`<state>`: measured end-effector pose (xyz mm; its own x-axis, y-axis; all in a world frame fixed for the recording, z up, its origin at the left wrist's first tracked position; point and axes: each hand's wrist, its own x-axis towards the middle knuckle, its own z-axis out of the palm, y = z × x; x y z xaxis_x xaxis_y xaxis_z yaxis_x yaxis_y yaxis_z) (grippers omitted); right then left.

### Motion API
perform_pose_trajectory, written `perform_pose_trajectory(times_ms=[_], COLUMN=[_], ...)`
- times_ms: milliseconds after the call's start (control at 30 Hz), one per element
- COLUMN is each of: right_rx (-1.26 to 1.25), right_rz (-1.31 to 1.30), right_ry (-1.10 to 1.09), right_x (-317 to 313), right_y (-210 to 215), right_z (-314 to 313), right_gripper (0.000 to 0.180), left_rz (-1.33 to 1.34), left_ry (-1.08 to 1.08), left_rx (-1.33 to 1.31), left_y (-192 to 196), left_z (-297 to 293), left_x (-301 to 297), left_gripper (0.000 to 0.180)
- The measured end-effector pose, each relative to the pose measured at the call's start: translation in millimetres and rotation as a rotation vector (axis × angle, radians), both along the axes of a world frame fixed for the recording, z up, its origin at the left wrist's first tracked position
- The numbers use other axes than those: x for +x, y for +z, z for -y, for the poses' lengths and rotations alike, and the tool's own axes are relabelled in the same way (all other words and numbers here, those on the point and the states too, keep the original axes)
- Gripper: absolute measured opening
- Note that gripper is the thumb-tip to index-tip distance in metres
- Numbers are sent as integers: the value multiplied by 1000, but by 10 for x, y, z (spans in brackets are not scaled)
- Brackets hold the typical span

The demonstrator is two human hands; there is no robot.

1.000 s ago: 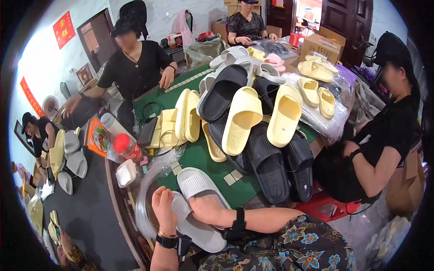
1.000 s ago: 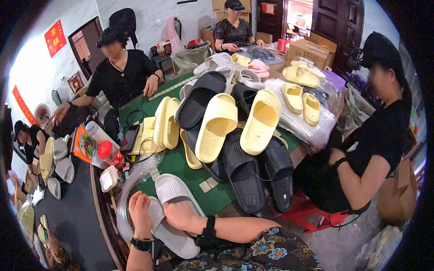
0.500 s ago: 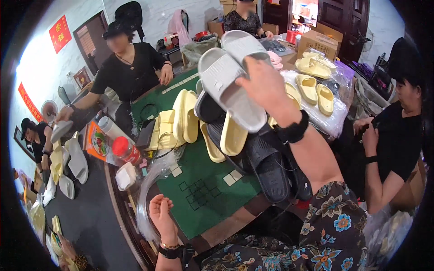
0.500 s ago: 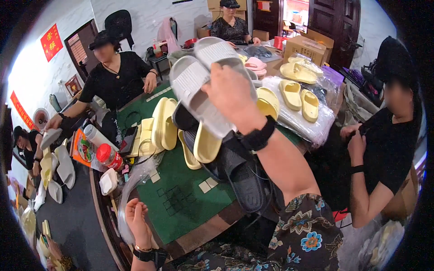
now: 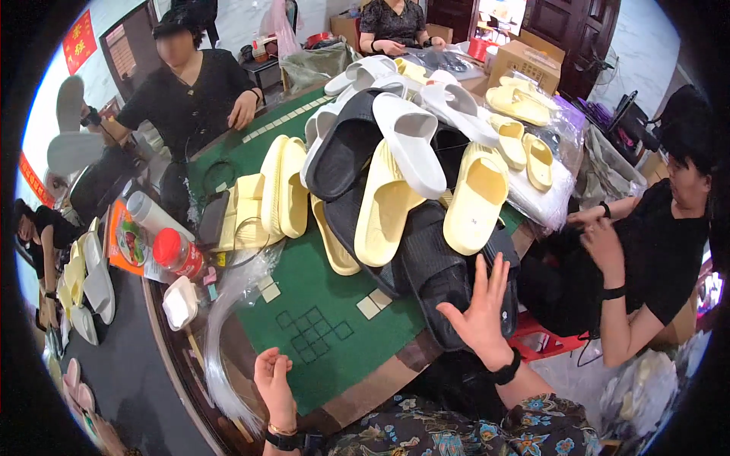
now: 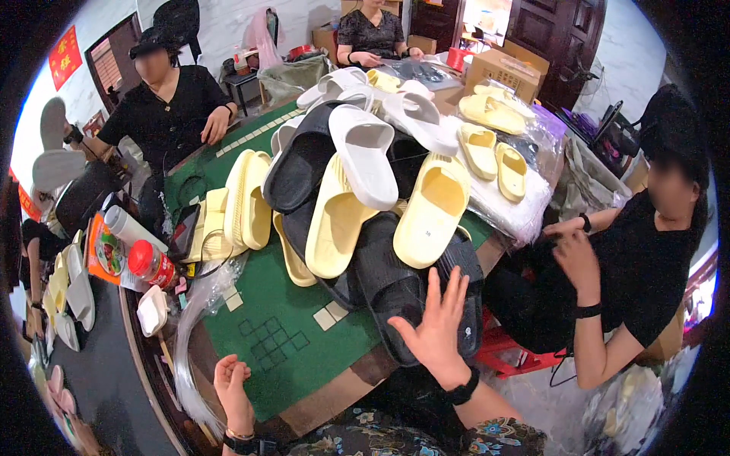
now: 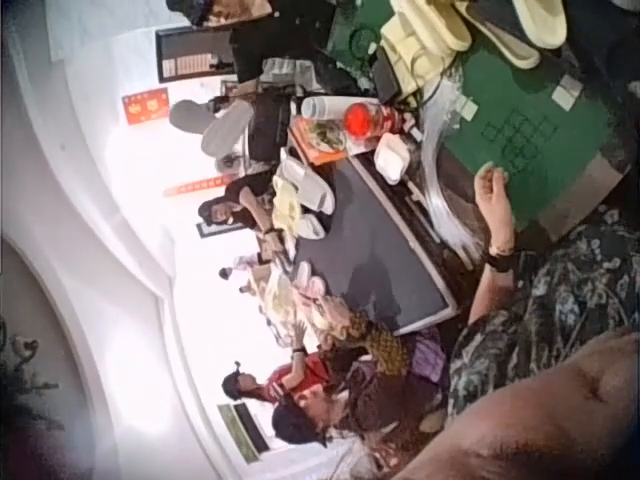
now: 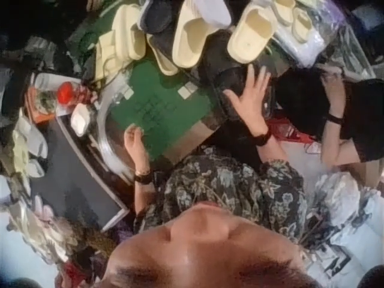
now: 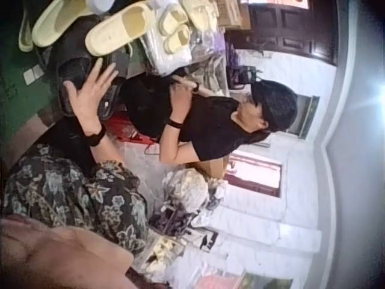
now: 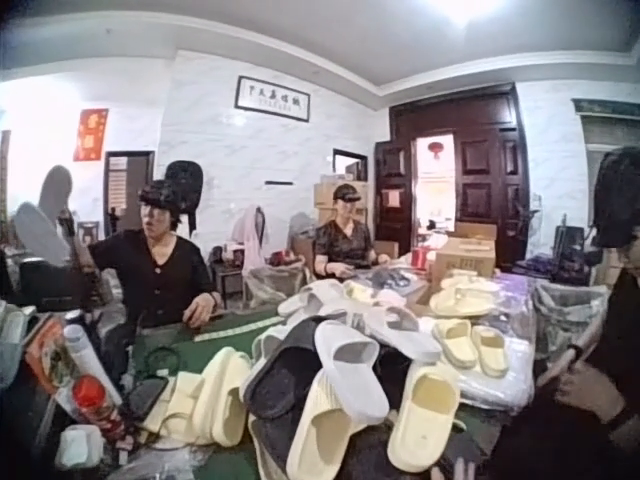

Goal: Cleaning and trimming flash or loose threads from injection-molded sandals.

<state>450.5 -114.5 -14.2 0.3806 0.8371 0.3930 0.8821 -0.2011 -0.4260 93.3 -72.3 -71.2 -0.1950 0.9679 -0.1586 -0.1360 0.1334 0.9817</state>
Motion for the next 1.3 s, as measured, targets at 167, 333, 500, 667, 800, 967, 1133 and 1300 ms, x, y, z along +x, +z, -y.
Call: perform_pose_trajectory(times_ms=[167, 333, 500, 667, 800, 967, 1133, 1300], right_rx=[34, 145, 257, 189, 196, 245, 277, 17], right_rz=[97, 151, 170, 279, 237, 357, 183, -34], right_ry=[-37, 78, 228, 134, 184, 110, 360, 738], right_x=[193, 699, 1110, 1391, 1337, 998, 302, -331], right_y=[-174, -188, -198, -381, -300, -159, 115, 29], right_z=[-490, -907, -1318, -1144, -877, -622, -560, -644], right_gripper=[93, 82, 81, 76, 64, 41, 30, 28], left_rz=[-14, -16, -92, -230, -260, -307, -480, -432], left_ry=[34, 37, 16, -62, -164, -201, -274, -200], left_rx=[11, 20, 14, 60, -30, -28, 100, 46], left_y=[-28, -69, -102, -243, 67, 542, 935, 1116], left_z=[28, 8, 34, 32, 88, 229, 162, -62], left_x=[46, 94, -54, -46, -140, -469, -800, -1238], left_gripper=[16, 15, 17, 22, 23, 23, 24, 29])
